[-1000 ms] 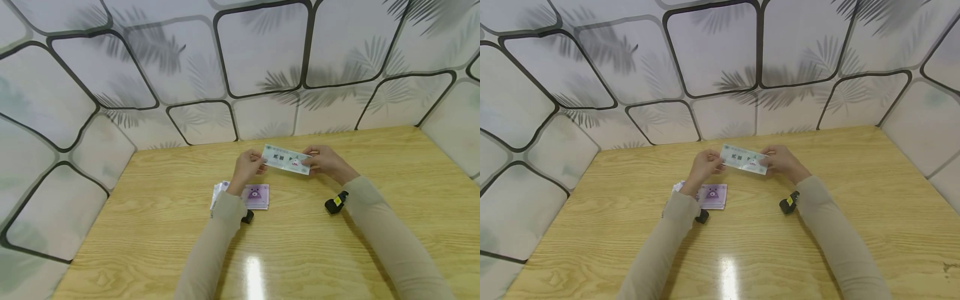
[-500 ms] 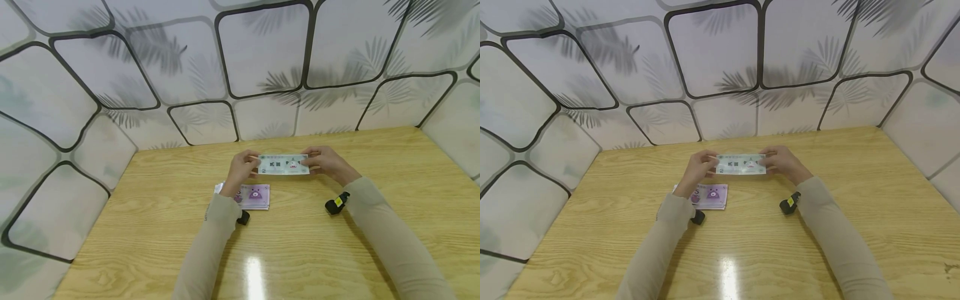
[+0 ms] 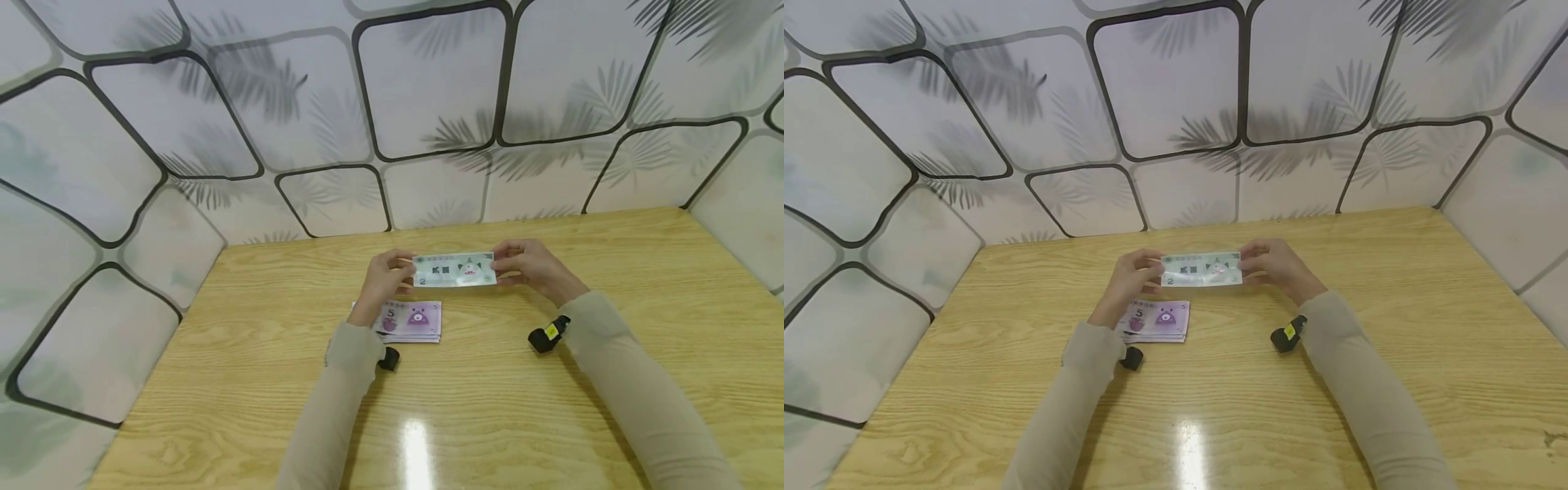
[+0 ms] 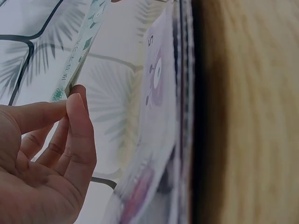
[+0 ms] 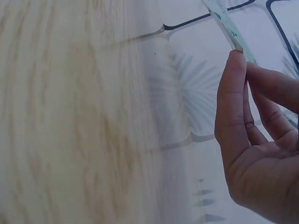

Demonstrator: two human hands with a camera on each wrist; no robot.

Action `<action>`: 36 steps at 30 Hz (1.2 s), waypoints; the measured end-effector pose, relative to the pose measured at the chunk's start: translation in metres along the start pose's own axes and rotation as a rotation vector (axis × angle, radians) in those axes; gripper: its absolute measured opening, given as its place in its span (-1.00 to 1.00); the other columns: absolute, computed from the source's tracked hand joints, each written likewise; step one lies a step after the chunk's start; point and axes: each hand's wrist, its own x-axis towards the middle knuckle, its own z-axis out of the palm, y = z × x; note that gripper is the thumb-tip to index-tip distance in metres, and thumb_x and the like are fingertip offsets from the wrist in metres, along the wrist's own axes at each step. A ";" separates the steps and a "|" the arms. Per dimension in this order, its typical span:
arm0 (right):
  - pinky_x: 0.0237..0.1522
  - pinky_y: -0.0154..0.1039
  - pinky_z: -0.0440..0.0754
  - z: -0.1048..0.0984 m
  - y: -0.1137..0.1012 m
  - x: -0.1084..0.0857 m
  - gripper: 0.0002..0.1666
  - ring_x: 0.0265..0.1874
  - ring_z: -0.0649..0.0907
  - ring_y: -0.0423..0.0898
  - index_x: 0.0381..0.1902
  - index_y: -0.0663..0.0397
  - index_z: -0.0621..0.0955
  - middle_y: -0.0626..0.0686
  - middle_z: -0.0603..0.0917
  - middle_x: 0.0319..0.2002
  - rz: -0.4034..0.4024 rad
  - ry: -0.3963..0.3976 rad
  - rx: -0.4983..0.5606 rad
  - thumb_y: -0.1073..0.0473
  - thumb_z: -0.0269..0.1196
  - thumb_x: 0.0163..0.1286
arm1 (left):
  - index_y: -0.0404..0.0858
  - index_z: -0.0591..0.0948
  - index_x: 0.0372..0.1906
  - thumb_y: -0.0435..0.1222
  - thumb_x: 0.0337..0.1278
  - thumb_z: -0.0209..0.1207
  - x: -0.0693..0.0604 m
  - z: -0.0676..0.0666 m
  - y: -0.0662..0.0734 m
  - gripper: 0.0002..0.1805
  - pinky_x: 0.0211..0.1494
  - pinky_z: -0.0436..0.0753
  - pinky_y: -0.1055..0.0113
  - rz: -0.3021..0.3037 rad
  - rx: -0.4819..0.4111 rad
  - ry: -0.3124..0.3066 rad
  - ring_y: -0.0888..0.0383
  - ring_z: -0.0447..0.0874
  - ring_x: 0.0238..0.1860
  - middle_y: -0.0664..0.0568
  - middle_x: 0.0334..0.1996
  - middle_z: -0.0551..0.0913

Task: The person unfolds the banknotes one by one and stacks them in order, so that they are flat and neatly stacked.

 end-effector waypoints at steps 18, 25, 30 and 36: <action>-0.15 -0.19 0.77 0.016 0.000 -0.003 -0.92 -0.36 0.67 -0.10 -0.14 0.27 0.58 0.07 0.57 -0.29 -0.025 -0.015 0.010 0.45 0.18 0.48 | -0.44 0.64 0.01 -0.54 0.29 0.24 -0.009 -0.015 -0.004 -0.77 -0.32 0.78 0.31 0.007 -0.011 0.041 0.17 0.63 -0.45 -0.15 -0.22 0.69; -0.20 -0.23 0.77 0.022 0.001 -0.001 -0.91 -0.39 0.68 -0.10 -0.14 0.29 0.57 0.06 0.59 -0.33 -0.029 -0.046 0.009 0.48 0.17 0.46 | -0.43 0.66 -0.02 -0.52 0.30 0.25 -0.016 -0.023 -0.004 -0.81 -0.32 0.77 0.32 0.021 0.012 0.047 0.18 0.62 -0.43 -0.09 -0.29 0.68; -0.22 -0.25 0.77 0.029 0.001 -0.001 -0.91 -0.38 0.68 -0.09 -0.15 0.31 0.57 0.06 0.60 -0.34 -0.030 -0.062 -0.012 0.50 0.18 0.44 | -0.48 0.65 -0.03 -0.56 0.27 0.24 -0.020 -0.027 -0.003 -0.80 -0.36 0.76 0.36 0.031 -0.003 0.061 0.19 0.61 -0.45 -0.08 -0.32 0.67; -0.20 -0.22 0.77 0.034 -0.001 -0.001 -0.90 -0.38 0.68 -0.09 -0.14 0.33 0.56 0.06 0.61 -0.35 -0.031 -0.077 -0.031 0.51 0.18 0.44 | -0.51 0.63 -0.01 -0.58 0.28 0.22 -0.024 -0.033 -0.004 -0.79 -0.40 0.73 0.40 0.025 -0.012 0.054 0.18 0.61 -0.45 -0.10 -0.31 0.65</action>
